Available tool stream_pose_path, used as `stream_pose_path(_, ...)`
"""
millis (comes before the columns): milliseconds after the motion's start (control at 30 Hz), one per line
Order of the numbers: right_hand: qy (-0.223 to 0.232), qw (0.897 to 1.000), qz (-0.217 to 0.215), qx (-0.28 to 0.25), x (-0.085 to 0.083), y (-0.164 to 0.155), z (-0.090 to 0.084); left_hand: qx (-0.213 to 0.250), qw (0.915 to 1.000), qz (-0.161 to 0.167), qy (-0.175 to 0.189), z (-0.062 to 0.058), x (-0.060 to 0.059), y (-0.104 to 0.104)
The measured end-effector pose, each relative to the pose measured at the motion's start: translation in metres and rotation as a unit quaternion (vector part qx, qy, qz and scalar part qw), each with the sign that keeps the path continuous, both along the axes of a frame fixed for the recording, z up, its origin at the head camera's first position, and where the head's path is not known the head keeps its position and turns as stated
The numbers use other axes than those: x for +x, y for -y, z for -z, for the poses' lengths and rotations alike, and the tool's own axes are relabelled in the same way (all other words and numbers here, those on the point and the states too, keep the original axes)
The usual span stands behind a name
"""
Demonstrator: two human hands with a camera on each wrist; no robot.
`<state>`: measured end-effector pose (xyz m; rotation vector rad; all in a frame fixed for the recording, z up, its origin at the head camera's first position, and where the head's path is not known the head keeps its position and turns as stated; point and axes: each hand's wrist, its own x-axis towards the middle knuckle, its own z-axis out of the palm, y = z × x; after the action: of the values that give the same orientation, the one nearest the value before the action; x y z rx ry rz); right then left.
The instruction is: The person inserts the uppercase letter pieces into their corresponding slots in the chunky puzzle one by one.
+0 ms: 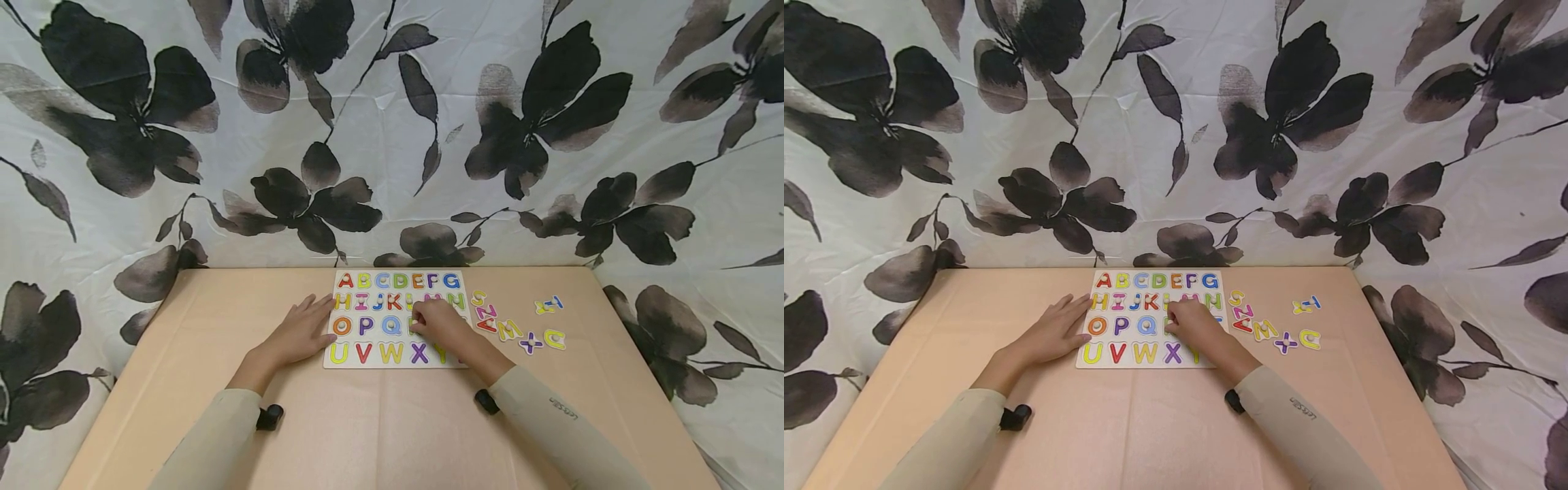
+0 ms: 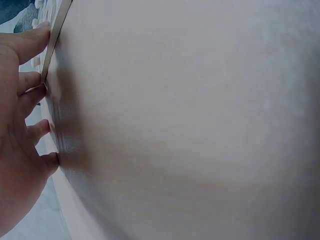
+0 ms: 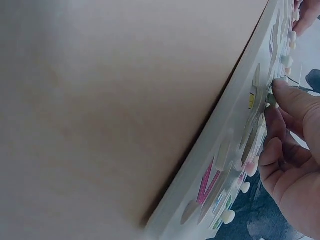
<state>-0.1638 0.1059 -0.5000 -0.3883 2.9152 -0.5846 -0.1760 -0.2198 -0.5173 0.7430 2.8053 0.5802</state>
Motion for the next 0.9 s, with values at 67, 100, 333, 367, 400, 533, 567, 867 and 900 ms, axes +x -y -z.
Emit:
stream_pose_path(67,0.001,1.000,0.000,0.001,0.000,0.000,0.001,-0.002,1.0000,-0.001,0.001,0.001,-0.001,0.000)
stream_pose_path(100,0.001,1.000,0.001,0.001,0.000,0.000,0.001,-0.003,1.0000,-0.001,0.002,0.000,-0.001,0.000)
stream_pose_path(333,0.012,1.000,0.007,-0.004,0.000,0.001,-0.001,-0.004,1.0000,-0.002,0.005,-0.001,-0.001,-0.001)
stream_pose_path(367,0.014,1.000,0.008,-0.008,0.000,0.000,-0.001,-0.003,1.0000,-0.002,0.005,-0.001,-0.001,-0.001)
stream_pose_path(400,0.016,1.000,0.009,-0.011,0.001,-0.001,-0.002,-0.002,1.0000,-0.001,0.005,-0.001,-0.001,-0.001)
stream_pose_path(533,0.009,1.000,0.008,-0.029,0.002,-0.012,-0.007,-0.002,1.0000,-0.001,0.007,0.000,-0.001,-0.001)
stream_pose_path(567,0.004,0.999,0.006,-0.033,0.002,-0.015,-0.009,-0.002,1.0000,-0.001,0.006,0.000,-0.001,-0.001)
stream_pose_path(867,-0.025,0.999,-0.012,-0.032,0.002,-0.061,-0.022,-0.002,0.9999,-0.004,0.010,-0.001,-0.001,-0.001)
stream_pose_path(900,-0.025,0.999,-0.012,-0.032,0.002,-0.067,-0.022,-0.002,0.9999,-0.004,0.010,-0.001,-0.001,-0.001)
